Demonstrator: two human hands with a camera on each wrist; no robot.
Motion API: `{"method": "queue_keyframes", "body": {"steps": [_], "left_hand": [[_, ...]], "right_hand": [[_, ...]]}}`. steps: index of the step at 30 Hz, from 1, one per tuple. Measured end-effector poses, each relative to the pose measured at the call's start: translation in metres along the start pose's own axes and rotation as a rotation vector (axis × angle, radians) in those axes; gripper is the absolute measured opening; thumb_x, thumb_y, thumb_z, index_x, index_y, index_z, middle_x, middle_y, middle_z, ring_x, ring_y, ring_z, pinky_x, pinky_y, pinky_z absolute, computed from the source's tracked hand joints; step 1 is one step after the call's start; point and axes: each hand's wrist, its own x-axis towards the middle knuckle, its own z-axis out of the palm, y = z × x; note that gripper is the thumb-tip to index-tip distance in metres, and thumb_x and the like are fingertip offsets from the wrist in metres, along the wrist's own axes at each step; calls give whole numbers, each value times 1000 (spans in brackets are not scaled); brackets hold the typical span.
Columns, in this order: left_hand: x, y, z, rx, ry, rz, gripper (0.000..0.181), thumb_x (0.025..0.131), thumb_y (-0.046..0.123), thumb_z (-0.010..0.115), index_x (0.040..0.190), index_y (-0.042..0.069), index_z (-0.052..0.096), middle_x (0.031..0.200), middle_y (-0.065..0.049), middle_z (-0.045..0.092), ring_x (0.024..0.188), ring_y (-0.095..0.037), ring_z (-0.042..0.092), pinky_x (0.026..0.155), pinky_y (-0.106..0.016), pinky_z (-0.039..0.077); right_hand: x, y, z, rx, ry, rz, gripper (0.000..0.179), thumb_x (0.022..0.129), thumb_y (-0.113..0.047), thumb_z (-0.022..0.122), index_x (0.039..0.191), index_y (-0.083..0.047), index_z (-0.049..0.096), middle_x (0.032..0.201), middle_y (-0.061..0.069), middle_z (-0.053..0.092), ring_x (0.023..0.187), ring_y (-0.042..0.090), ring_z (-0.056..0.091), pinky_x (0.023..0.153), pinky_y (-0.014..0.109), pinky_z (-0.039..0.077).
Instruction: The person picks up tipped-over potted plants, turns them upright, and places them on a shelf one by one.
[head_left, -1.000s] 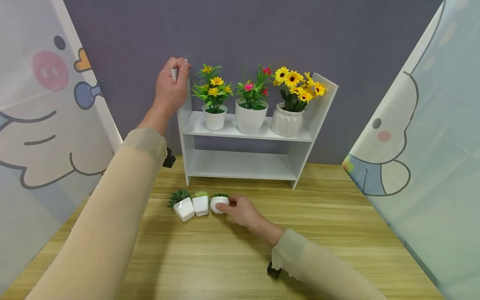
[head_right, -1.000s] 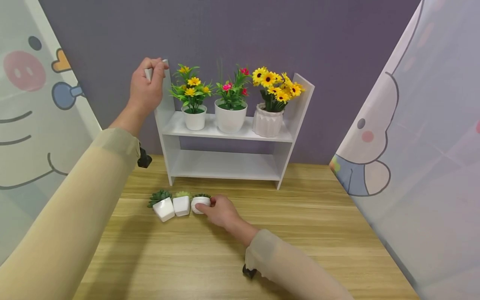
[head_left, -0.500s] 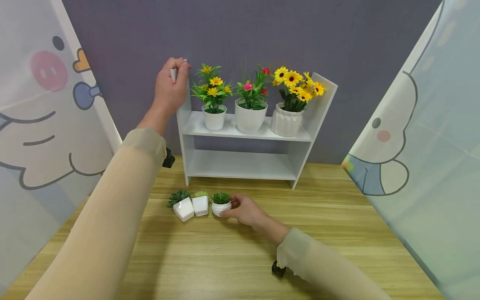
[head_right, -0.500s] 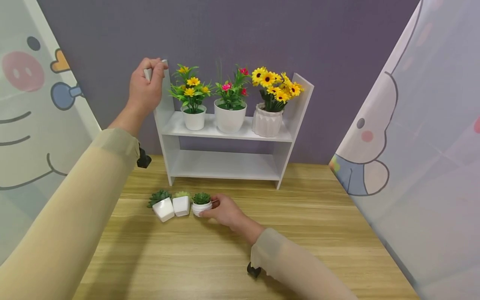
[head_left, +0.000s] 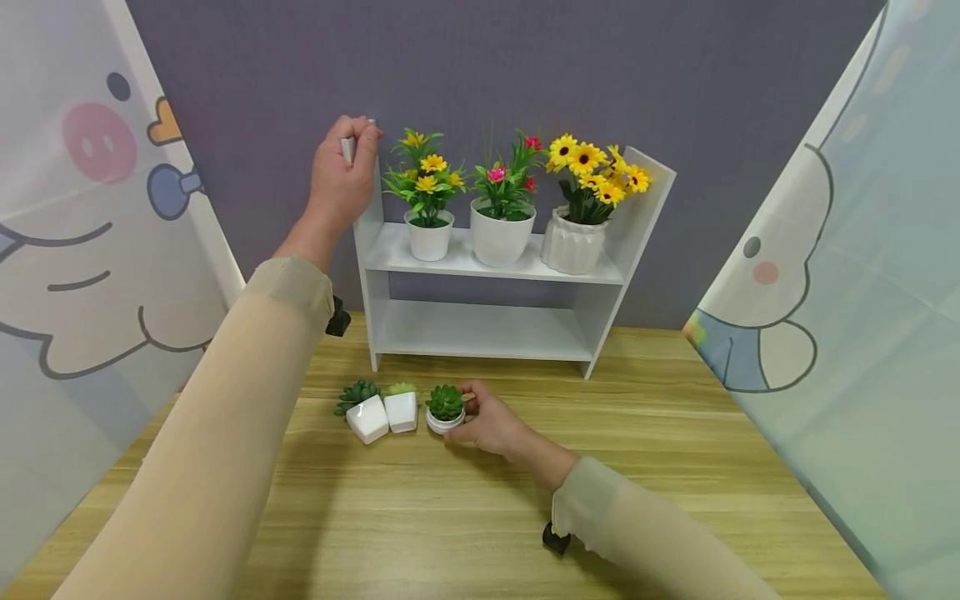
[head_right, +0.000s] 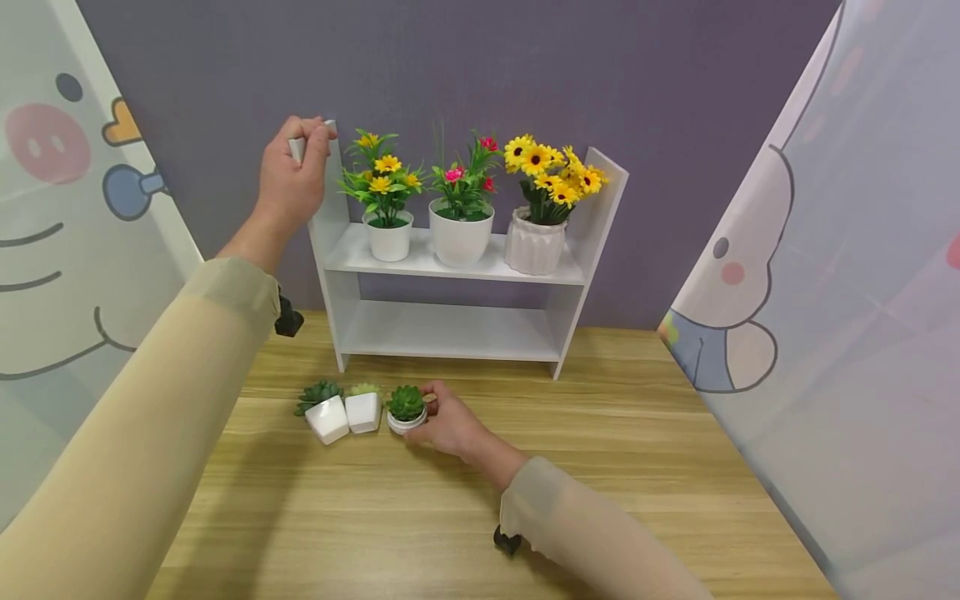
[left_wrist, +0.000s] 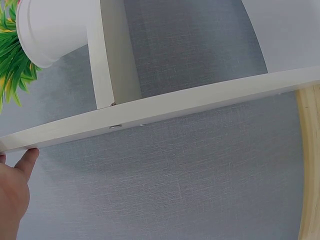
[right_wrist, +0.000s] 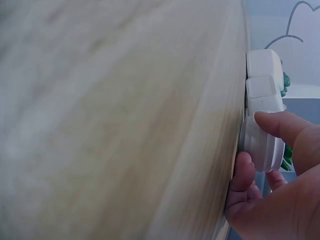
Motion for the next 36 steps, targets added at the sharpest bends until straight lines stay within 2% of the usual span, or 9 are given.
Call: {"method": "queue_keyframes", "body": {"steps": [5,8,10,12,18,28,31,33,36], "left_hand": [[0,0,0,0,2,3,22,116,32,53,102,17,59,147,-14,65,159,-12,47,130,-25,36],[0,0,1,6,4,8,22,116,32,53,101,17,59,147,-14,65,158,-13,48,130,-25,36],[0,-1,1,11,2,7,22,116,33,52,100,19,58,147,-14,65,158,-11,47,130,-25,37],[1,-2,0,19,0,7,22,116,34,51,98,22,56,146,-14,65,158,-10,47,130,-26,37],[1,-2,0,28,-5,3,22,116,36,50,97,25,54,147,-12,64,158,-8,46,129,-27,39],[0,-1,0,18,-3,-1,23,116,35,51,101,19,57,148,-12,64,158,-9,47,126,-28,44],[0,-1,1,17,-1,-5,22,116,36,51,99,23,56,147,-12,64,156,-8,48,119,-25,48],[0,-1,1,17,1,-5,22,116,36,51,99,24,56,146,-11,65,154,-8,50,108,-22,51],[0,-2,1,20,5,2,24,116,36,50,102,20,58,143,-11,65,146,-12,56,89,-22,49]], "right_hand": [[0,0,-1,10,-7,4,78,85,-2,89,152,-7,49,128,20,65,112,27,64,85,34,57],[-1,1,-2,21,-21,1,82,86,-5,90,156,-8,50,144,23,63,131,35,63,101,46,59],[0,2,-3,27,-34,-6,82,86,-7,90,158,-8,50,153,23,60,143,40,57,115,56,53],[0,3,-5,37,-44,-16,80,87,-8,90,158,-8,52,156,21,60,148,41,54,122,59,46],[-1,4,-7,34,-55,-22,72,89,-11,89,155,-11,58,147,14,66,135,32,61,107,48,55],[-1,5,-9,26,-30,-23,64,89,-14,92,146,-11,64,135,12,69,125,27,66,96,37,55],[-2,6,-14,34,-10,-10,67,89,-16,92,149,-12,63,140,13,68,124,27,67,89,34,57],[-3,5,-19,47,9,-9,70,90,-17,91,153,-11,60,144,15,66,120,27,68,82,32,58],[-2,4,-29,71,52,-13,74,92,-18,90,157,-10,57,149,17,64,109,25,70,71,32,57]]}}
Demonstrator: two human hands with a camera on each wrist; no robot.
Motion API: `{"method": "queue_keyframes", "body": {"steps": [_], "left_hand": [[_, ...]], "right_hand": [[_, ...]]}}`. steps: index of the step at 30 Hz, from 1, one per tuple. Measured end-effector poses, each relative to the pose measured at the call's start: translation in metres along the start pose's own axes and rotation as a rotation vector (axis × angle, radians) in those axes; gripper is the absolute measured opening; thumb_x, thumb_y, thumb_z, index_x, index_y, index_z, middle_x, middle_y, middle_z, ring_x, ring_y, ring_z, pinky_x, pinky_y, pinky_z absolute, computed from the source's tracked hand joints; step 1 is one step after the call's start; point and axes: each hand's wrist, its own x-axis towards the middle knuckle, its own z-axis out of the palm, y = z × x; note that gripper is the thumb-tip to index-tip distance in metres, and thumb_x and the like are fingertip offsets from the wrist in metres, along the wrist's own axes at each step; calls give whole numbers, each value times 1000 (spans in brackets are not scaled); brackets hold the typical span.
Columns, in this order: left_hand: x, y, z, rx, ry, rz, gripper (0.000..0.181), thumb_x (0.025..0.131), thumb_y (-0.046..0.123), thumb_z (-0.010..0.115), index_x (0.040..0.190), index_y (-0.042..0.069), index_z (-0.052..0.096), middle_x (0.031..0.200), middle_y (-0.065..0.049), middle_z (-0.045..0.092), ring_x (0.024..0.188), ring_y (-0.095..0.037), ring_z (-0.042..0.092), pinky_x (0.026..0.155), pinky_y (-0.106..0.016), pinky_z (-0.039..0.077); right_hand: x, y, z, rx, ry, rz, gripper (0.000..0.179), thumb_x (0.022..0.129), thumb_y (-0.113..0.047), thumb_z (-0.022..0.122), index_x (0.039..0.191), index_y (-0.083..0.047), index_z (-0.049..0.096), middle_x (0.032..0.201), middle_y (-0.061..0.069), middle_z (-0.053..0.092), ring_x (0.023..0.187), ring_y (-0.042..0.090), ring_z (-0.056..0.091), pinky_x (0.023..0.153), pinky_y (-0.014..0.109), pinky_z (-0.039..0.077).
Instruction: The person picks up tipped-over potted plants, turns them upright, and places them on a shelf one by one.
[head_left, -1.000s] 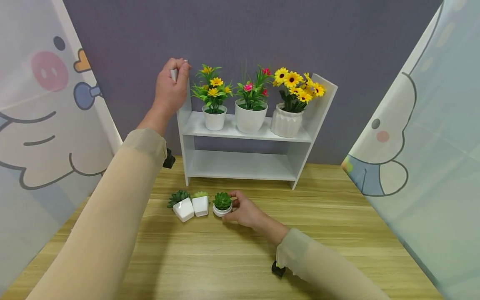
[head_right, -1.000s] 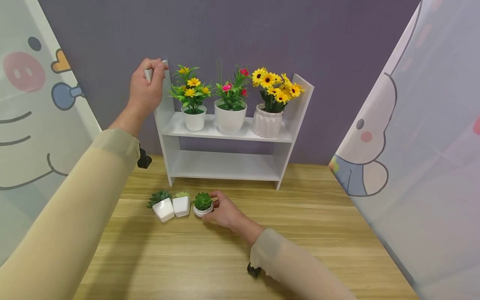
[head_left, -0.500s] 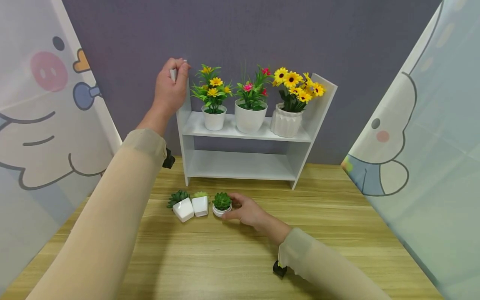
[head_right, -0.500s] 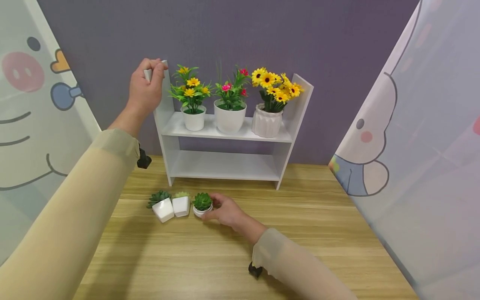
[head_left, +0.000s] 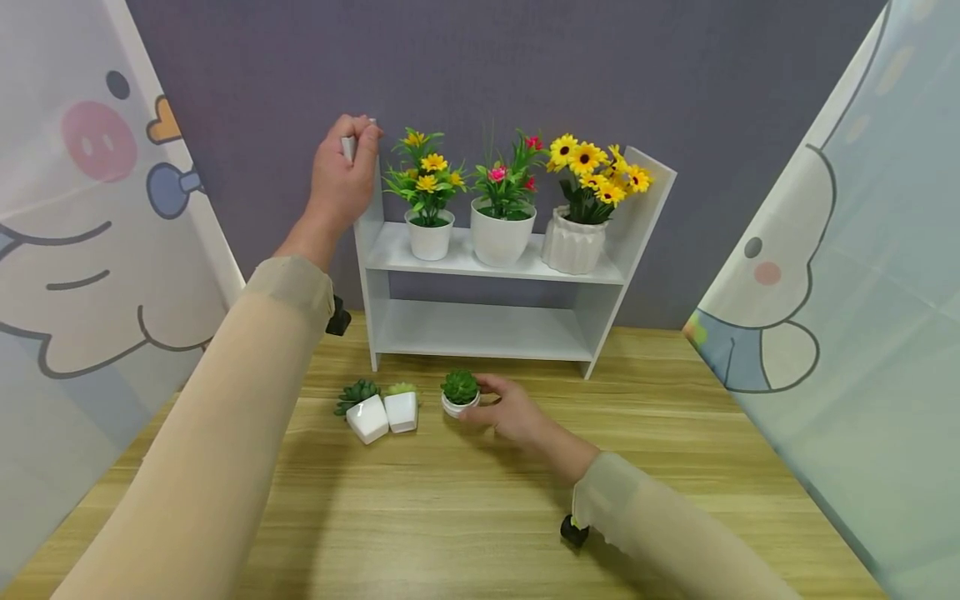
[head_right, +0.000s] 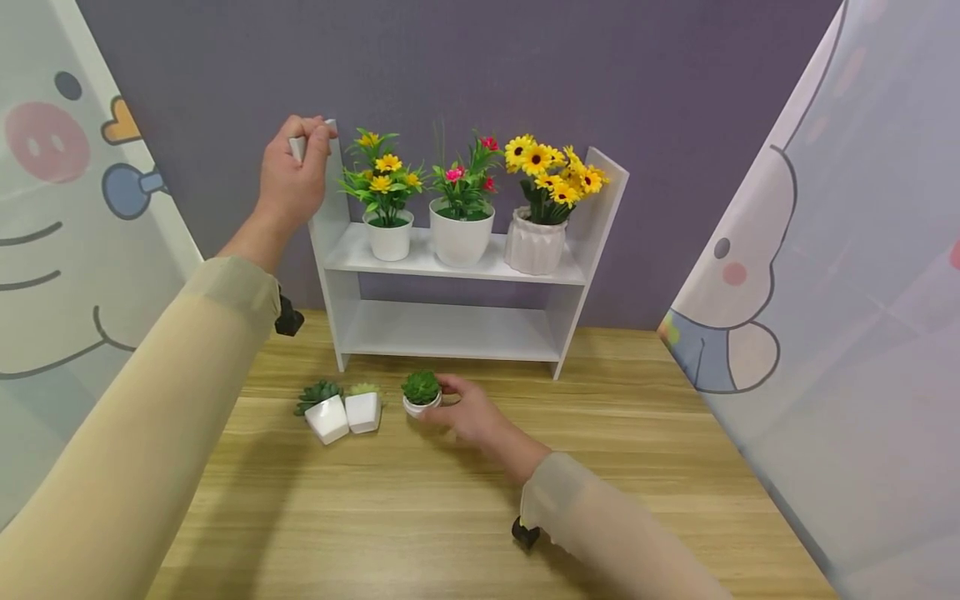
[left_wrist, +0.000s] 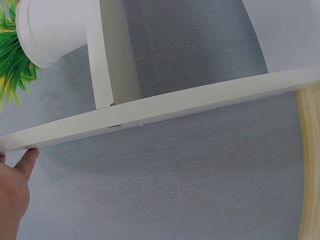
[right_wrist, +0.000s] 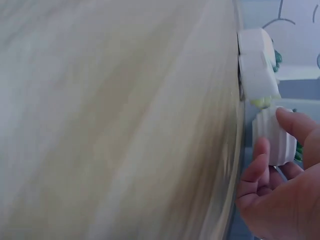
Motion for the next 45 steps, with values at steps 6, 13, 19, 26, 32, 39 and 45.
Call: {"method": "queue_keyframes", "body": {"steps": [6,13,19,26,32,39,45], "left_hand": [[1,-1,-1,9,-4,-1,26,116,37,50,105,15,59,145,-12,64,154,-9,50,110,-20,50],[1,-1,-3,17,-12,-3,28,117,37,50,107,12,59,146,-13,64,158,-8,45,127,-29,43],[0,0,-3,10,-12,-8,23,116,37,50,102,21,57,147,-12,64,159,-8,45,127,-30,44],[-1,0,-2,11,-6,-9,22,116,37,51,98,24,55,144,-11,65,154,-9,50,102,-23,52],[0,0,-1,-2,-6,-13,22,116,35,52,98,22,55,145,-12,66,157,-9,48,123,-29,47],[0,2,0,-14,-2,-9,22,116,34,52,99,21,56,144,-13,66,157,-11,48,126,-30,45],[0,2,0,-10,-5,-14,22,116,34,52,99,21,56,145,-12,65,158,-10,47,125,-31,47]], "right_hand": [[2,-3,-20,-7,114,-39,72,92,-18,90,157,-11,59,153,15,66,94,18,67,72,32,58],[5,1,-40,23,214,-74,76,96,-21,86,162,-6,51,160,18,59,99,15,64,80,24,55],[8,5,-56,68,280,-78,74,99,-22,84,164,-11,50,156,18,59,116,22,67,87,22,58],[12,11,-73,87,339,-63,73,102,-22,81,166,-12,47,162,20,50,124,22,70,98,30,60],[16,21,-92,58,397,-44,74,103,-26,80,166,-11,46,164,20,47,103,11,69,95,32,59],[20,28,-108,46,457,-25,76,102,-25,80,167,-8,44,163,21,46,89,16,69,83,28,57],[23,33,-114,41,490,-23,70,103,-22,79,164,-5,48,160,24,50,88,19,71,76,27,59]]}}
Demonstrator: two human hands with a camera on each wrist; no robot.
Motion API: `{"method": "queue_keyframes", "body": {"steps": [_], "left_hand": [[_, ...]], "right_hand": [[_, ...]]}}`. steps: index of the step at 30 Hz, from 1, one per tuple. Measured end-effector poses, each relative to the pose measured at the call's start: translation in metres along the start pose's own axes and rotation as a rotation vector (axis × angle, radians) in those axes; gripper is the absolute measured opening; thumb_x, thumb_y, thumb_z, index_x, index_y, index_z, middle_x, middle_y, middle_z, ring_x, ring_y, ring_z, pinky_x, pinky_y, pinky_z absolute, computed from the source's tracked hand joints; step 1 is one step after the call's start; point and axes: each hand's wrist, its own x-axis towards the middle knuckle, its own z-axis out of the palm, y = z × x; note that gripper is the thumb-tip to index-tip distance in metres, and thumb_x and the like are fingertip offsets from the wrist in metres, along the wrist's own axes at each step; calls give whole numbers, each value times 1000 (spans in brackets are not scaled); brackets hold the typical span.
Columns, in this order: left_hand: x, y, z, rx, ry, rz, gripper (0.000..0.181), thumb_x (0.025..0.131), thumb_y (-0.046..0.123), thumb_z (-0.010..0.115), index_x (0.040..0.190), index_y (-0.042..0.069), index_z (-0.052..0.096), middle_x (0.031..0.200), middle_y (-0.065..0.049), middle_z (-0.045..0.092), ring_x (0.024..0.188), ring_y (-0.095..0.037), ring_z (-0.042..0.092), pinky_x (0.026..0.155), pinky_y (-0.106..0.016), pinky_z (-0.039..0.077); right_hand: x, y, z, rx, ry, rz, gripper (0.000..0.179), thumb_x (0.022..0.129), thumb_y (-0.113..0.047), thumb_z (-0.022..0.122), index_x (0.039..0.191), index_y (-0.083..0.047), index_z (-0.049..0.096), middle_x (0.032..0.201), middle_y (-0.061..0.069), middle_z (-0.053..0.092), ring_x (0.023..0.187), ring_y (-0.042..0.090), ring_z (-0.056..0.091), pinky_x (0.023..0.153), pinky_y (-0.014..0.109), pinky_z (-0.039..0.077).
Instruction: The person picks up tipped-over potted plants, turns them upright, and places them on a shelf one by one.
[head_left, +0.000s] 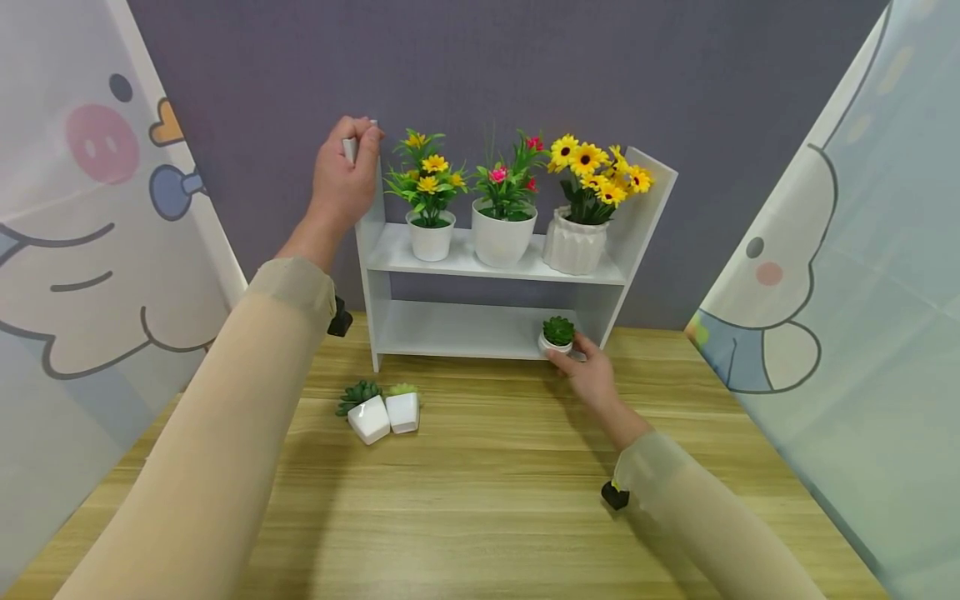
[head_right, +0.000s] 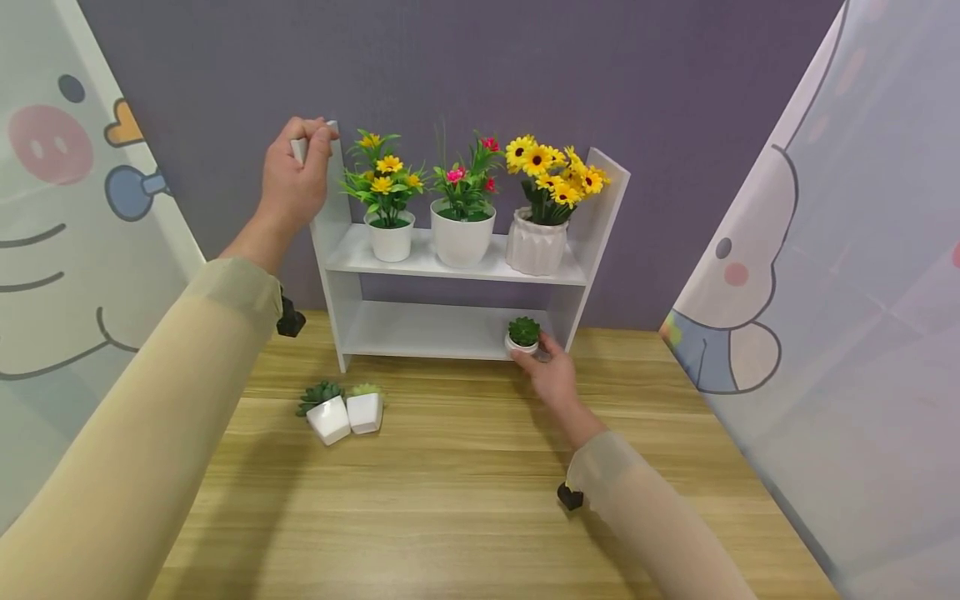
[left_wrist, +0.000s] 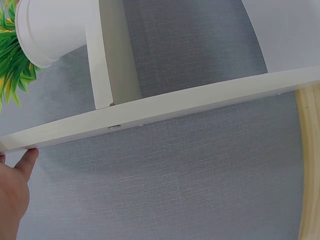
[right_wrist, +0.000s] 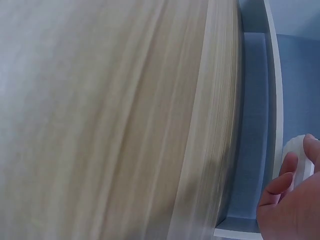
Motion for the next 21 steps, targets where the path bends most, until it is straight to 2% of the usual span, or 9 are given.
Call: {"method": "queue_keyframes", "body": {"steps": [4,12,17,21], "left_hand": [[0,0,0,0,1,0,22,116,34,52,102,18,57,146,-13,65,158,-10,47,126,-31,45],[-1,1,0,19,-1,-4,24,116,35,51,106,15,59,149,-12,64,158,-11,48,125,-32,47],[-1,1,0,29,-4,-12,26,117,36,50,109,13,59,150,-10,64,157,-11,48,121,-33,50],[-1,1,0,23,-5,-10,26,117,36,51,109,13,59,150,-10,64,158,-10,47,123,-33,49]], "right_hand": [[2,0,-2,6,28,17,75,103,-23,79,165,-3,43,160,25,50,90,23,72,74,25,57],[3,-2,2,132,60,67,82,104,-17,78,169,0,33,166,27,45,72,10,69,67,21,61],[2,-2,6,179,64,52,80,105,-13,76,169,2,30,166,29,45,68,6,67,67,19,61],[3,-2,6,167,54,34,79,107,-15,73,170,1,28,165,29,45,64,5,67,67,18,61]]}}
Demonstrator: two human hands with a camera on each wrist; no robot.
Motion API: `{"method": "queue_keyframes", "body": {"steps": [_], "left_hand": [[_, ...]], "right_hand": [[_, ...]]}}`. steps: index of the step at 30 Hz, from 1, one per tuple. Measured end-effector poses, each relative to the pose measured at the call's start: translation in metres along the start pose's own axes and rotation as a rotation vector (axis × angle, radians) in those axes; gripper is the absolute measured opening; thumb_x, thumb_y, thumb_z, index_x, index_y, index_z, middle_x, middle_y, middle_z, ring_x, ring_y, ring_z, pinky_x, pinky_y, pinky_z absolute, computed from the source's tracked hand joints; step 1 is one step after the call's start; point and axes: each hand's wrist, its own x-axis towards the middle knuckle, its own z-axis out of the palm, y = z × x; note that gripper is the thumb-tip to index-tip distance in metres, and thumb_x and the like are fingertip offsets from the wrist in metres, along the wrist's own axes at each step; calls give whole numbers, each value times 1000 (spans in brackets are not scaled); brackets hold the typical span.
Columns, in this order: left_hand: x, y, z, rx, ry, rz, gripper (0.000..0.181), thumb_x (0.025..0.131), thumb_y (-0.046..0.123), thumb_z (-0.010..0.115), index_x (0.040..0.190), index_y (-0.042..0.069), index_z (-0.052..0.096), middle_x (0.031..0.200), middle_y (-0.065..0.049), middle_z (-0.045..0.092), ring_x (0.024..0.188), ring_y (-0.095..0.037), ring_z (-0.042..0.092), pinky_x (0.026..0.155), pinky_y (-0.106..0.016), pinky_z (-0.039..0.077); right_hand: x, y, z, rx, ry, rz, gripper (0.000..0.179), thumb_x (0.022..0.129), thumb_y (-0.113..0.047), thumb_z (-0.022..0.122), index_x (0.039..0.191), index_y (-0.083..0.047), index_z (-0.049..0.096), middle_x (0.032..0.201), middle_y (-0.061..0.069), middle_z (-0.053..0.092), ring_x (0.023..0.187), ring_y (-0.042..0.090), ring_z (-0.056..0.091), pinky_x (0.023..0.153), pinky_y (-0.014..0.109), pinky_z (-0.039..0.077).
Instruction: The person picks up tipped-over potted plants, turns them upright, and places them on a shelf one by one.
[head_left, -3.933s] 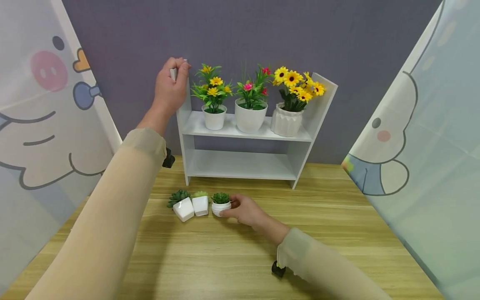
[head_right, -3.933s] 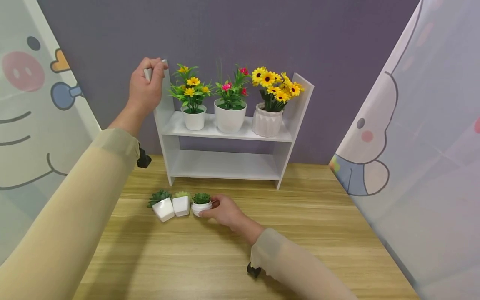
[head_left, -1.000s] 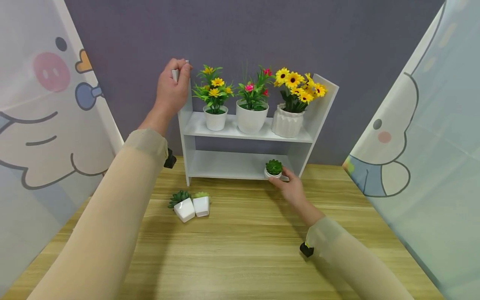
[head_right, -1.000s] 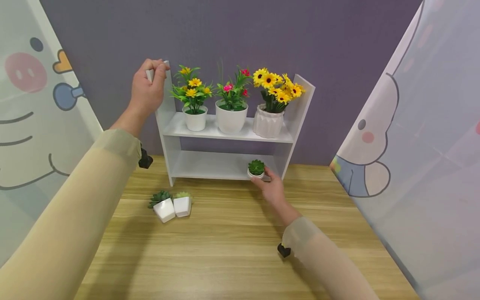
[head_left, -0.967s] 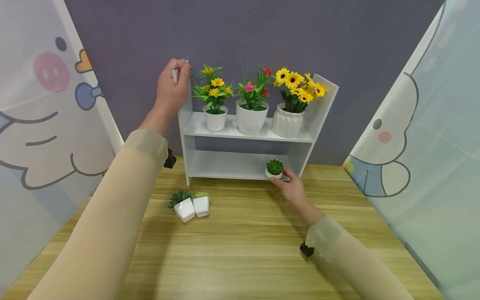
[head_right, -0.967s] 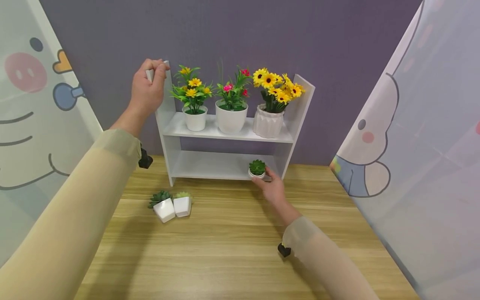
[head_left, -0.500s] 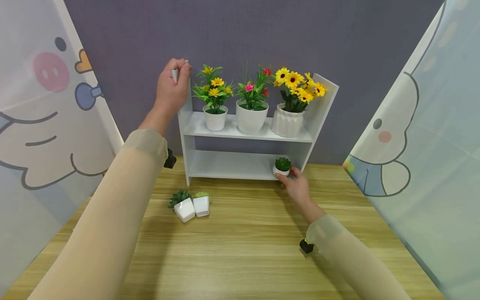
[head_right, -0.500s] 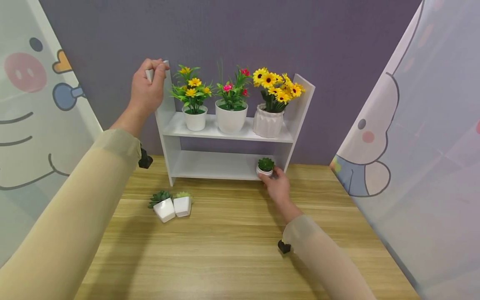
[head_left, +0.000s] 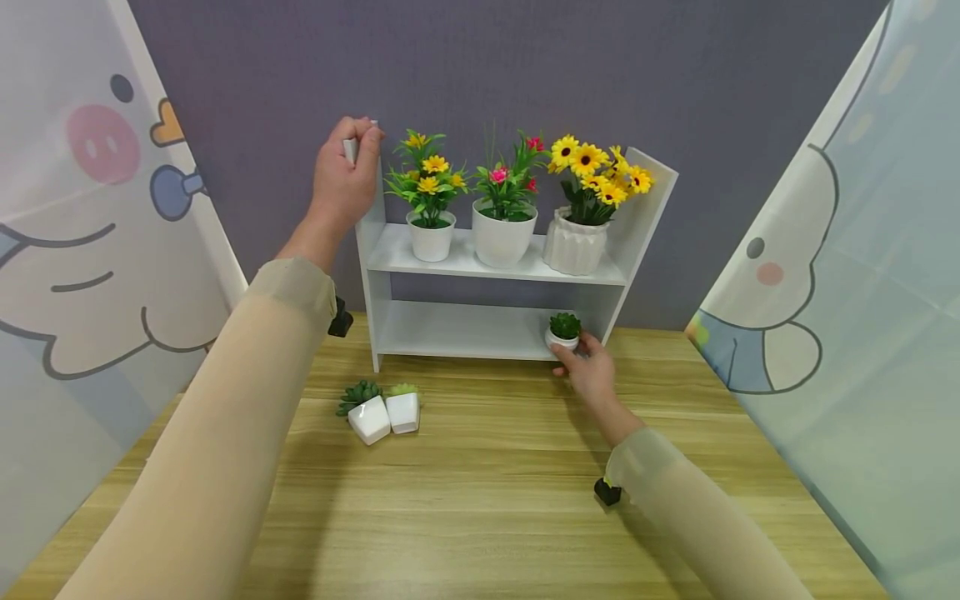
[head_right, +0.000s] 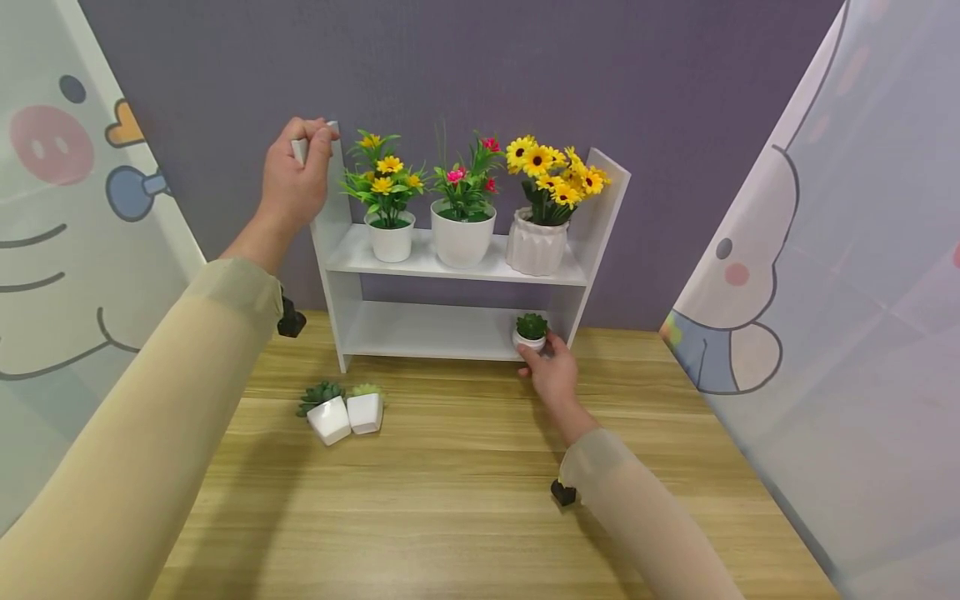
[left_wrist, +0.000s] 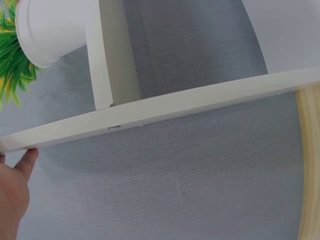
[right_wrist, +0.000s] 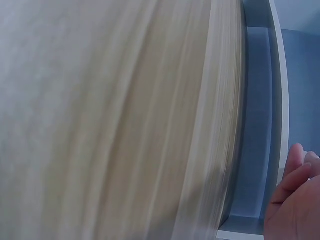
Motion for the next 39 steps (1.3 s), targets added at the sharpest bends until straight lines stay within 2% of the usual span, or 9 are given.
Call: {"method": "queue_keyframes", "body": {"steps": [8,16,23,26,30,36,39], "left_hand": [[0,0,0,-31,4,9,23,116,35,52,105,16,59,148,-12,64,158,-11,47,125,-32,46],[0,0,-1,-13,0,-3,26,116,36,52,109,13,59,152,-10,63,158,-10,47,122,-32,49],[0,-1,-1,-20,-2,7,28,116,35,52,111,8,59,151,-12,62,159,-11,46,129,-32,42],[0,-2,0,-27,0,12,26,116,35,52,108,12,60,149,-12,63,158,-10,47,127,-31,44],[0,-1,0,-30,1,12,24,116,35,53,106,14,60,148,-12,63,158,-11,47,126,-31,45],[0,-2,-1,-14,-1,12,28,116,35,52,112,8,59,151,-11,63,159,-12,46,129,-32,41],[0,-3,-1,-9,-3,17,26,116,35,52,108,11,59,151,-12,63,160,-11,45,130,-29,38]], "right_hand": [[4,2,-6,-103,-27,3,81,110,-27,69,174,-7,24,171,22,42,64,-1,70,49,18,43],[4,3,-8,-56,-64,18,82,110,-26,69,175,-10,21,176,19,36,68,2,73,51,21,51],[0,2,-10,12,-74,31,89,108,-22,72,175,-9,16,178,18,33,73,3,75,52,20,53],[-4,2,-13,20,-76,17,89,108,-20,73,175,-8,16,178,18,34,74,4,76,52,21,53],[-11,2,-19,3,-87,-12,88,108,-19,72,175,-6,17,178,21,32,74,5,76,52,22,53],[-21,1,-30,-75,-95,-29,86,108,-19,72,174,-4,19,177,22,34,75,4,77,52,21,54],[-26,0,-35,-97,-98,-23,86,108,-20,72,174,-5,19,176,21,37,78,5,78,53,21,55]]}}
